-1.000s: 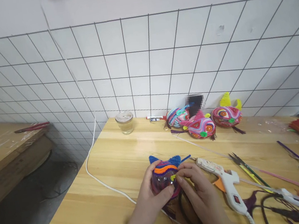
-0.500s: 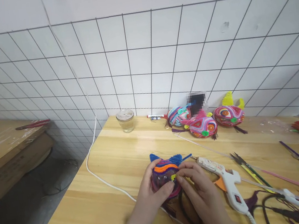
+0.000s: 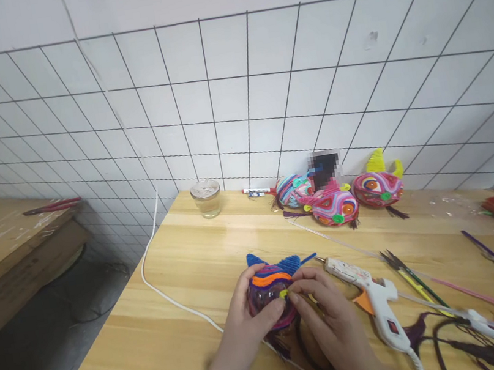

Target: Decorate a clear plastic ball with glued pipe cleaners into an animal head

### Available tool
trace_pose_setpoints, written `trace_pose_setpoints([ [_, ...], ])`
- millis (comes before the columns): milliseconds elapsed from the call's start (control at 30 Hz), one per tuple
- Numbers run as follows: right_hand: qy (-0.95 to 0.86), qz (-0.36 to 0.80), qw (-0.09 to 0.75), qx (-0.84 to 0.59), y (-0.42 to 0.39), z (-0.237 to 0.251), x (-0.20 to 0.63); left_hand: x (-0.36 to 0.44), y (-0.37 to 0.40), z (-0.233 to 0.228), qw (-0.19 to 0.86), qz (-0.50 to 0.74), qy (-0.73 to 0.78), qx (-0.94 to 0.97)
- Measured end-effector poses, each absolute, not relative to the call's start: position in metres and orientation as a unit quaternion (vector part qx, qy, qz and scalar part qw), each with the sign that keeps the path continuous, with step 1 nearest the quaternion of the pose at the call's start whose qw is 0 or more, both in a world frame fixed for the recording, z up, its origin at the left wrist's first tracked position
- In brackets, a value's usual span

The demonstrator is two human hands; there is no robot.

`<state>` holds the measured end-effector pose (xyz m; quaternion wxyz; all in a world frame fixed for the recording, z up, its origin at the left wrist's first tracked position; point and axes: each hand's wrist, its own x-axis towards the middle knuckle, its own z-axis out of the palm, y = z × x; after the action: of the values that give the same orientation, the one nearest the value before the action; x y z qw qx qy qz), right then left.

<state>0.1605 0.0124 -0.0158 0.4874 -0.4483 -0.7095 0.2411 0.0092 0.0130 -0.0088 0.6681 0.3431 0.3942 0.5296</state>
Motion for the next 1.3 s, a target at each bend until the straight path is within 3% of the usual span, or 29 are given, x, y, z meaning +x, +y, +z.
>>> trace_pose_setpoints([
  [1300, -0.693, 0.308, 0.481, -0.440, 0.0093, -0.0160, 0.1580, 0.0124, 0.0139, -0.0113, 0.628, 0.527, 0.407, 0.402],
])
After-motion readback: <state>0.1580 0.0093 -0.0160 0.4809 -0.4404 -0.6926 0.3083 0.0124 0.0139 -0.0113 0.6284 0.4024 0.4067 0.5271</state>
